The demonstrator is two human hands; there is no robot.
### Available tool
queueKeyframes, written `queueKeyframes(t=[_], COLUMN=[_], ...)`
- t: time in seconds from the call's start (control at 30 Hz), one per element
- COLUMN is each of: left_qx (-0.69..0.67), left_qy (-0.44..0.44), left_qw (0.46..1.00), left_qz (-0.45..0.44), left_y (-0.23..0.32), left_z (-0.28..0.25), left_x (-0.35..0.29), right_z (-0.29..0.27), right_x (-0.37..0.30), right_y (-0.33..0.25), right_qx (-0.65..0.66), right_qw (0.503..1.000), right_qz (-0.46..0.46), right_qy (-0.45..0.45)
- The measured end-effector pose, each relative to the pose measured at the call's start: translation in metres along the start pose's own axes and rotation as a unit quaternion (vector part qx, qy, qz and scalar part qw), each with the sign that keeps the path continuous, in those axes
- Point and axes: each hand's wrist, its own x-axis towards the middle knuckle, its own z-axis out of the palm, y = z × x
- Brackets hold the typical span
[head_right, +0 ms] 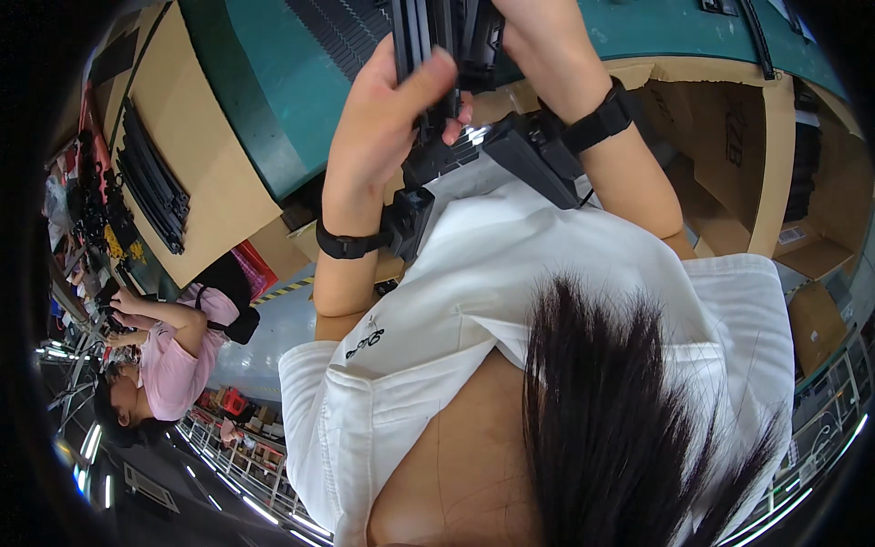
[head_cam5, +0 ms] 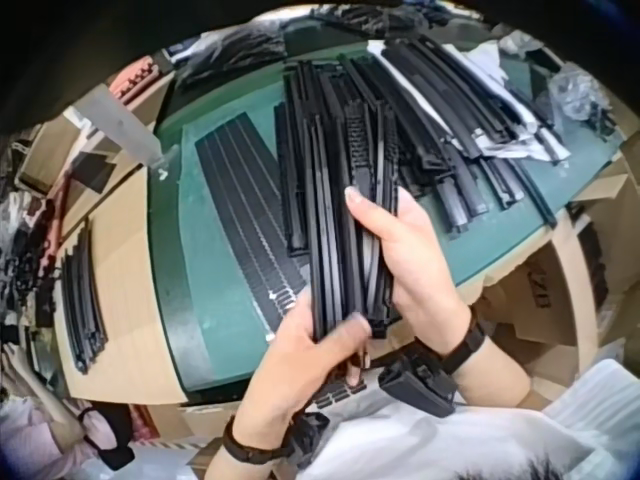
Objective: The worker is manually assembling and inspecting black plastic components at a factory workbench.
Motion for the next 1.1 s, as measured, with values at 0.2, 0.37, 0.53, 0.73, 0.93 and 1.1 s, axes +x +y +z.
queueKeyframes(t=[0.2, 0.37, 0.53, 0.73, 0.93, 1.1], left_qx=[0.0, -0.012, -0.031, -0.032, -0.094, -0.043], left_qy=[-0.04, -0.059, -0.051, -0.131, -0.143, -0.112], left_qw=[0.999, 0.998, 0.998, 0.989, 0.985, 0.993], left_qz=[0.003, -0.002, 0.009, 0.062, 0.039, 0.004], left_y=[0.011, 0.012, 0.01, -0.002, 0.001, 0.011], left_z=[-0.008, -0.022, -0.031, -0.028, -0.02, -0.012], left_x=[-0.003, -0.005, -0.006, -0.001, -0.002, -0.002], right_z=[-0.005, -0.021, -0.029, -0.04, 0.003, -0.004], right_x=[0.0, 0.012, 0.014, 0.026, 0.003, 0.006], right_y=[-0.013, -0.017, -0.026, -0.021, -0.015, -0.003], right_qx=[0.031, 0.068, 0.142, 0.229, -0.012, -0.067], right_qw=[0.999, 0.995, 0.974, 0.953, 0.998, 0.994], right_qz=[0.008, 0.068, 0.173, 0.181, -0.009, -0.063], right_qy=[0.008, 0.007, -0.042, -0.08, 0.066, 0.062])
